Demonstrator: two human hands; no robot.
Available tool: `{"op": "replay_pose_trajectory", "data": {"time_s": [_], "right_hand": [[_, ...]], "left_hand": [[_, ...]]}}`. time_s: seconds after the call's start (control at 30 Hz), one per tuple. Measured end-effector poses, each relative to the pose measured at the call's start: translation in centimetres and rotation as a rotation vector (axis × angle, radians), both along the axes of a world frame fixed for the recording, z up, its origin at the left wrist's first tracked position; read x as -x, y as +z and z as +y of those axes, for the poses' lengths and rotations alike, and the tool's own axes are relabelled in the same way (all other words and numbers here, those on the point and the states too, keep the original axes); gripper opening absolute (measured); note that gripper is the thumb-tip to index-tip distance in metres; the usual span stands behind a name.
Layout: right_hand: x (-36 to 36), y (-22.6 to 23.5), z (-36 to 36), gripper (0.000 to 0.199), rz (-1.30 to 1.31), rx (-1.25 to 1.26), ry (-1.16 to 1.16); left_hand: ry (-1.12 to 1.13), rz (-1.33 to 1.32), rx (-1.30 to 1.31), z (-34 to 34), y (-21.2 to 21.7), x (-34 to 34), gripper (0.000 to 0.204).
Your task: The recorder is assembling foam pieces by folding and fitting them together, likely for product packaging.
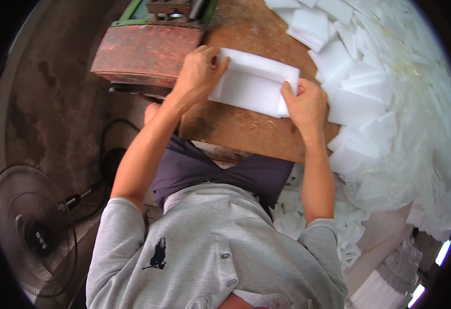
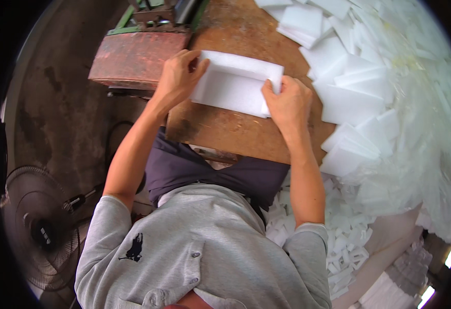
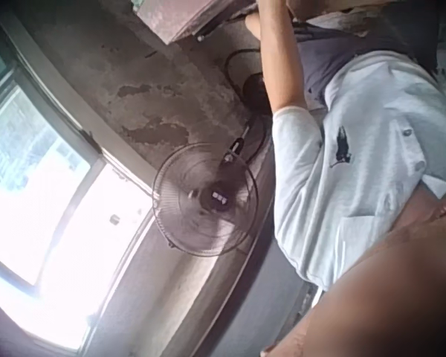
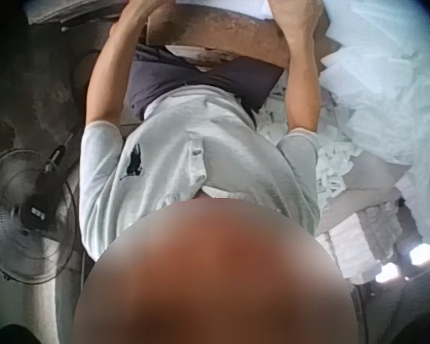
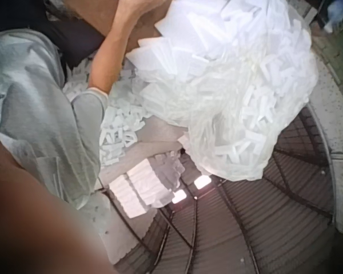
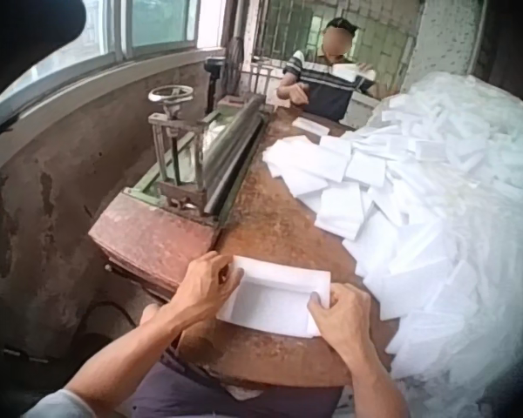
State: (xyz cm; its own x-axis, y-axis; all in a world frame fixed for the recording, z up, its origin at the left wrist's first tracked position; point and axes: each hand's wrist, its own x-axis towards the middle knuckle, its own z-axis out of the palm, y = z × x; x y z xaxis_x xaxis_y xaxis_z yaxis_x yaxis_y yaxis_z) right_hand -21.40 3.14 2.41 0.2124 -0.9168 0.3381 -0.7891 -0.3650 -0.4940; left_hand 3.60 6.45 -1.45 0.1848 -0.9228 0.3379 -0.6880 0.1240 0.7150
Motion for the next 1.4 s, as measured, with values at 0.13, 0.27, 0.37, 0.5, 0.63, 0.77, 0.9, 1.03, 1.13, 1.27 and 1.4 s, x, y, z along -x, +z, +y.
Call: {"op": "replay_pose_trajectory", "data": {"time_s": [0.13,0.27,0.37,0.5,0.63,0.77,0.9,1.03,1.13,1.27,1.4], "right_hand": [[-0.1,-1.1,-0.3,0.032,-0.09,-0.02,0.031],[0.3,-1.4,-0.3,0.036,-0.048,-0.093,0.007],[0.2,-1.4,-0.5,0.037,-0.002,-0.104,0.003],[0.0,-1.8,-0.8,0.036,0.096,0.0,0.069],[-0.2,-2.3,-0.5,0.031,0.263,0.008,0.085],[2.6,-6.2,0.1,0.022,0.233,0.519,0.144],[0.2,-1.6,-0.1,0.022,0.32,-0.058,0.033],[-1.1,-2.6,-0.5,0.021,0.155,0.044,0.046],[-0.8,-3.4,-0.7,0.022,0.116,0.063,0.016],[1.3,-1.8,-1.0,0.021,0.057,-0.022,0.011],[9.5,5.8,0.6,0.017,-0.247,-0.033,-0.163]], "left_hand": [[-0.002,-0.005,0.002,0.3,0.0,-0.2,0.027],[0.001,-0.002,-0.047,0.2,0.4,0.4,0.027],[0.003,-0.008,-0.02,0.1,0.5,0.6,0.026],[0.076,-0.187,-0.035,0.5,0.6,0.9,0.024],[-0.262,-0.309,0.183,4.2,3.2,6.8,0.048],[-0.637,-0.276,0.386,4.0,6.1,10.8,0.049],[-0.413,-0.406,0.206,-1.1,4.7,3.4,0.068],[-0.407,-0.505,-0.029,-0.5,1.7,1.4,0.083],[-0.399,-0.559,-0.036,-1.1,2.2,2.2,0.087],[-0.537,-0.089,-0.141,-4.4,2.4,0.5,0.077],[-0.305,0.518,-0.089,-12.0,3.4,3.2,0.082]]}}
